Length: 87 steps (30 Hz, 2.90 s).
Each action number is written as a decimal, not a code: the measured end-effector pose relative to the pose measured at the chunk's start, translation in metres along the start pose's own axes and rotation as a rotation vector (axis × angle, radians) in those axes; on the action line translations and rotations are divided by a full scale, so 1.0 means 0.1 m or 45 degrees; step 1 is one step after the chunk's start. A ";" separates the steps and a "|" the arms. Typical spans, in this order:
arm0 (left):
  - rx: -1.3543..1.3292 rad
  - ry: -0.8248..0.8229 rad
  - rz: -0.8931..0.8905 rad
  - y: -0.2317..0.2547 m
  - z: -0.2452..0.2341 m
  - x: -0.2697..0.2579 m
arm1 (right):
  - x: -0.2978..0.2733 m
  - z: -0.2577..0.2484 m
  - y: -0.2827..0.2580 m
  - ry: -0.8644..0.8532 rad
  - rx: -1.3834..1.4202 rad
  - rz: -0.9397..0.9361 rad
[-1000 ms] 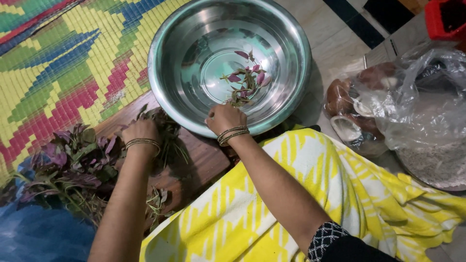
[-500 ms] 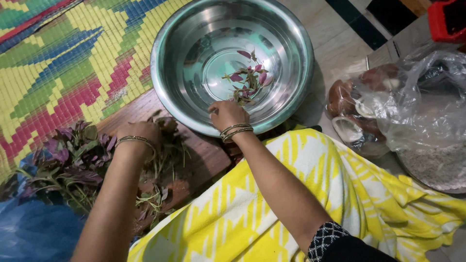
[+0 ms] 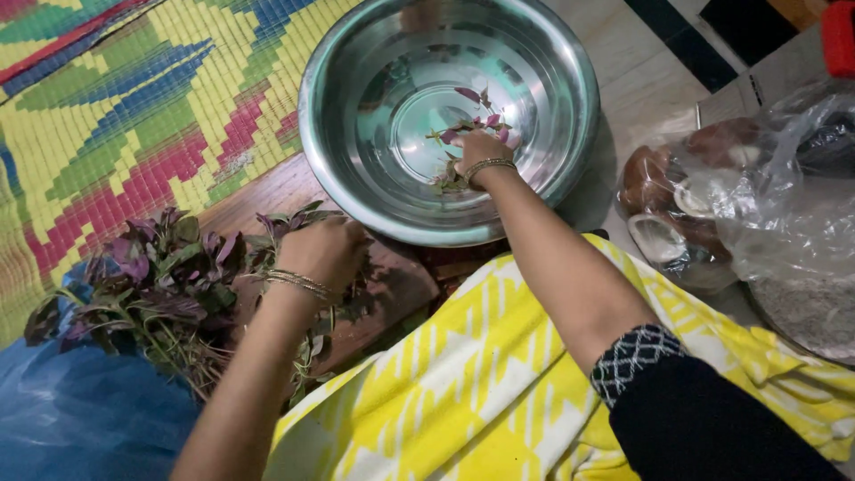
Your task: Picking leaves from the stems of purple leafy vegetables and placing them into a metal bowl.
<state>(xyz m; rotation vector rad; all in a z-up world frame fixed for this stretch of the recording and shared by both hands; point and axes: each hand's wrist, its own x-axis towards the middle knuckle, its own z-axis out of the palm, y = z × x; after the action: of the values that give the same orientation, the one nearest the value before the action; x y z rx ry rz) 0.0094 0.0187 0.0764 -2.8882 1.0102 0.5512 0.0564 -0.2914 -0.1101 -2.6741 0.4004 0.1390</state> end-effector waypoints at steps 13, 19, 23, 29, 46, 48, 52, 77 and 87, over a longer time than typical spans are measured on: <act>-0.595 0.419 -0.098 0.44 0.57 1.13 | 0.02 -0.44 -0.08 -0.229 0.062 -0.032; -0.608 0.205 -0.333 0.45 0.63 1.34 | -0.04 -0.53 0.08 -0.071 0.131 0.075; -0.670 0.191 -0.306 0.36 0.78 1.45 | -0.09 -0.48 -0.03 -0.055 -0.289 0.082; -0.693 0.199 -0.295 0.27 0.77 1.50 | 0.25 0.52 0.08 -0.275 -0.203 -0.465; -1.514 0.247 -0.326 0.42 0.90 1.79 | 0.02 -0.34 -0.09 -0.389 1.108 -0.094; -1.427 0.352 -0.411 0.40 0.94 1.79 | -0.01 -0.39 -0.11 -0.418 1.207 -0.027; -1.559 0.423 -0.347 0.31 1.08 1.87 | -0.02 -0.42 -0.01 -0.440 1.316 -0.009; -1.578 0.447 -0.382 0.48 1.15 1.84 | -0.14 -0.64 -0.16 -0.500 1.114 0.016; -1.481 0.414 -0.373 0.50 1.02 1.71 | -0.04 -0.45 -0.01 -0.523 0.899 0.055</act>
<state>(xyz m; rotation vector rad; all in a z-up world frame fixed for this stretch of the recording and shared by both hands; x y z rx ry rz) 0.0705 -0.1082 -0.0734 -4.1335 0.2109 0.8769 0.0547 -0.3087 -0.0684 -1.8841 0.2999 0.4566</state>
